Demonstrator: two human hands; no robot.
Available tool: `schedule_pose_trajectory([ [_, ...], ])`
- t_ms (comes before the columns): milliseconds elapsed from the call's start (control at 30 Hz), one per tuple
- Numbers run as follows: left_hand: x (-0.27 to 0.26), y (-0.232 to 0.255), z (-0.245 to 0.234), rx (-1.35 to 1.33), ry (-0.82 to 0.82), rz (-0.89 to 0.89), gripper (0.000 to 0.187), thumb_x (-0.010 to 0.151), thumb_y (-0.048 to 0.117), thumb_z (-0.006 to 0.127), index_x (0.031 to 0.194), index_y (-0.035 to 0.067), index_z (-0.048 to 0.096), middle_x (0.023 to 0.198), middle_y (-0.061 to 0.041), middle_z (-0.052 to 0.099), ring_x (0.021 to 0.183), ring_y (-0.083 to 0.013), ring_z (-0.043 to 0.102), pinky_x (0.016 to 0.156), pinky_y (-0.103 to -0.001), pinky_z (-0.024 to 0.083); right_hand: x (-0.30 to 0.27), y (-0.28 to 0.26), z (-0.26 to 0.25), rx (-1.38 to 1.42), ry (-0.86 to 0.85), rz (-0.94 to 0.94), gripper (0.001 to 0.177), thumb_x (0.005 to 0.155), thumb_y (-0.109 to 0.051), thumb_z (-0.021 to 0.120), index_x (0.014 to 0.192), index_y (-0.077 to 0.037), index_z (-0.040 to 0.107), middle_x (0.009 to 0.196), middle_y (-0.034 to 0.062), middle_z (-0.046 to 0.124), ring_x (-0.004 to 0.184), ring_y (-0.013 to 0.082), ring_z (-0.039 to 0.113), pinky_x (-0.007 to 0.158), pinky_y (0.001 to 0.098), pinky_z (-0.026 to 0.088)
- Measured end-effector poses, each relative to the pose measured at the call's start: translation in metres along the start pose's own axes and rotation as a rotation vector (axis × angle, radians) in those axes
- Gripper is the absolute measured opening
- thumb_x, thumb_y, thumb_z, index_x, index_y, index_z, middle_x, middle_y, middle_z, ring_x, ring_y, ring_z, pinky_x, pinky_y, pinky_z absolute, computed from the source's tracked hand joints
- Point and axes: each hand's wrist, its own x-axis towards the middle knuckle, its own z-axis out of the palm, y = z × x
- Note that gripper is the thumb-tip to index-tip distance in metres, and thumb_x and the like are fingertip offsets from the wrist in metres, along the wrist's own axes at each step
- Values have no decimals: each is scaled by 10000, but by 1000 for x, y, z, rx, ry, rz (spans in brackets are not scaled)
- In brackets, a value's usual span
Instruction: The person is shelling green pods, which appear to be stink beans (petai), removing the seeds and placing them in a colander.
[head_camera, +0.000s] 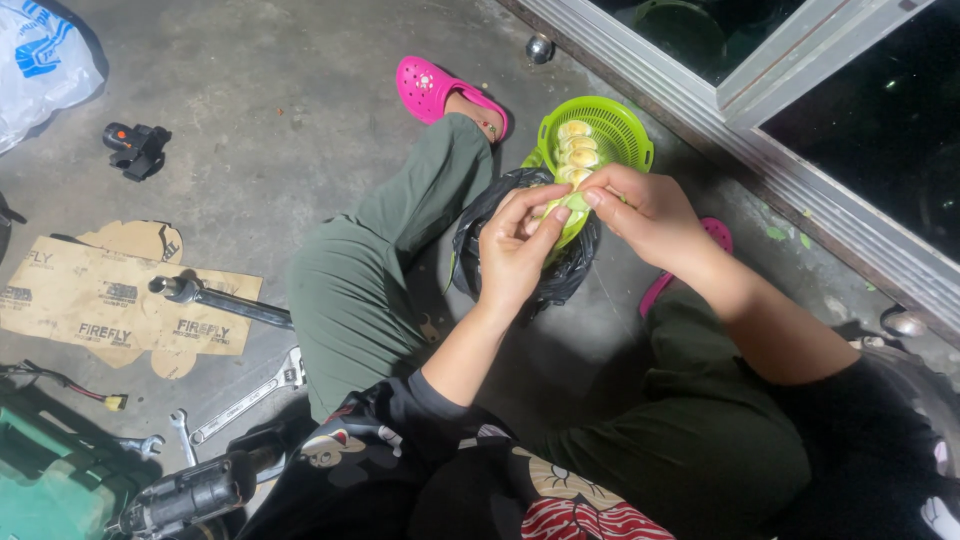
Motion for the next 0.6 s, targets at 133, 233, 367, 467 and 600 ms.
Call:
schedule_pose_trajectory([
  [133, 1, 5, 2, 18, -24, 6, 224, 1001, -25, 698, 1224, -20, 713, 1123, -10, 614, 899, -29, 595, 749, -152, 461, 0, -2, -1, 160, -44, 136, 186, 1017, -248, 603, 1026, -81, 685, 627, -31, 511, 562, 52, 452, 514, 242, 350],
  [233, 0, 9, 4, -2, -31, -3, 205, 982, -5, 702, 1186, -15, 705, 1113, -6, 618, 922, -37, 642, 768, -162, 498, -3, -1, -1, 127, -41, 108, 194, 1017, -254, 602, 1012, -77, 681, 629, -41, 518, 574, 40, 456, 523, 233, 357],
  [367, 2, 4, 0, 74, -40, 8, 128, 986, 34, 709, 1105, -13, 715, 1057, -9, 645, 898, -36, 651, 766, -175, 517, -9, -6, -7, -23, -24, -3, 203, 1020, -257, 599, 1029, -71, 680, 641, -37, 546, 608, 42, 486, 558, 238, 403],
  [467, 3, 2, -2, 86, -75, 7, 115, 990, 54, 720, 1085, -10, 727, 1020, -1, 639, 856, -26, 600, 733, -176, 475, -17, -11, -13, -35, -30, -23, 209, 1019, -262, 598, 1036, -70, 678, 656, -38, 563, 623, 43, 503, 575, 239, 421],
  [600, 4, 8, 0, 163, -136, 23, 103, 989, 74, 738, 1064, 4, 743, 990, 13, 627, 815, -17, 523, 696, -176, 413, -27, -11, -19, 30, -37, -26, 192, 1022, -247, 608, 1036, -69, 678, 686, -36, 558, 645, 43, 489, 588, 237, 410],
])
